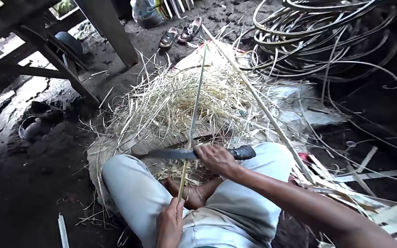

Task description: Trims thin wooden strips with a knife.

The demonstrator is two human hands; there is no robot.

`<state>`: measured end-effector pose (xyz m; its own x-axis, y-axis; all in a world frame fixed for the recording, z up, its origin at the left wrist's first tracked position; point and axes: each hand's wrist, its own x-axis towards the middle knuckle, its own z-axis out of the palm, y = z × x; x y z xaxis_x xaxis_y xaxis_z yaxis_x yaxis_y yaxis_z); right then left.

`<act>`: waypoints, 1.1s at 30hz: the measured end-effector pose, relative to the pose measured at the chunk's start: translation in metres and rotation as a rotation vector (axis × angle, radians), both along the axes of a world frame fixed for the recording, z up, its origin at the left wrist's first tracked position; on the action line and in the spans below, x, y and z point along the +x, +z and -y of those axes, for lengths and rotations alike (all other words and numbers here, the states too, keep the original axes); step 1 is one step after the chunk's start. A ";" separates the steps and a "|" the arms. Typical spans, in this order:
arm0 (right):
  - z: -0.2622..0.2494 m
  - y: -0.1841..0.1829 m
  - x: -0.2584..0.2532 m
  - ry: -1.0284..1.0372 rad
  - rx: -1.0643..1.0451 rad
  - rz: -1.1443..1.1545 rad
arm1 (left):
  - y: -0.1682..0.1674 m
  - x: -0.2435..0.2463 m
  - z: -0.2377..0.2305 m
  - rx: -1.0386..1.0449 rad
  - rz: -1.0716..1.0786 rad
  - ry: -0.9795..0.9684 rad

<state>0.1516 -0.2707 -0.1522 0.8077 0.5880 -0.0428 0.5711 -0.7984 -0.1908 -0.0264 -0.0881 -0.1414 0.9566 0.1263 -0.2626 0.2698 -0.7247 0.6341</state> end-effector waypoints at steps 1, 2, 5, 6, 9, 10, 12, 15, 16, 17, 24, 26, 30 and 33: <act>0.003 0.003 0.012 -0.093 -0.006 -0.098 | 0.000 -0.007 0.000 0.006 0.016 -0.013; 0.009 0.004 0.029 -0.202 0.011 -0.128 | -0.002 -0.015 -0.001 0.012 0.046 -0.030; 0.028 0.004 0.067 -0.399 0.106 -0.153 | -0.007 -0.031 -0.007 0.002 0.097 -0.069; 0.032 0.003 0.072 -0.410 0.181 -0.204 | -0.010 -0.033 -0.010 -0.016 0.095 -0.077; 0.033 -0.002 0.065 -0.483 0.729 -0.517 | -0.017 -0.030 -0.015 -0.099 0.084 -0.112; 0.029 -0.002 0.061 -0.560 0.970 -0.692 | -0.017 -0.025 -0.016 -0.114 0.078 -0.120; 0.024 0.005 0.056 -0.689 1.311 -0.990 | -0.011 -0.009 -0.020 -0.139 -0.001 -0.117; 0.019 0.016 0.050 -0.681 1.415 -1.141 | 0.008 0.038 -0.012 -0.262 -0.079 -0.100; 0.017 0.017 0.048 -0.636 1.403 -1.138 | 0.012 0.057 -0.005 -0.350 -0.089 -0.084; 0.014 0.019 0.045 -0.580 1.357 -1.102 | 0.016 0.073 0.003 -0.445 -0.110 -0.061; -0.005 0.023 0.004 -0.149 0.183 -0.015 | 0.021 0.116 0.035 -0.146 0.017 0.002; -0.007 0.024 -0.002 -0.083 0.083 0.024 | 0.019 0.113 0.037 -0.041 0.082 0.033; 0.005 0.031 0.027 -0.248 0.057 -0.102 | 0.015 0.100 0.036 0.042 0.147 0.056; -0.003 0.032 0.007 -0.120 -0.001 -0.162 | 0.016 0.102 0.036 0.134 0.122 0.074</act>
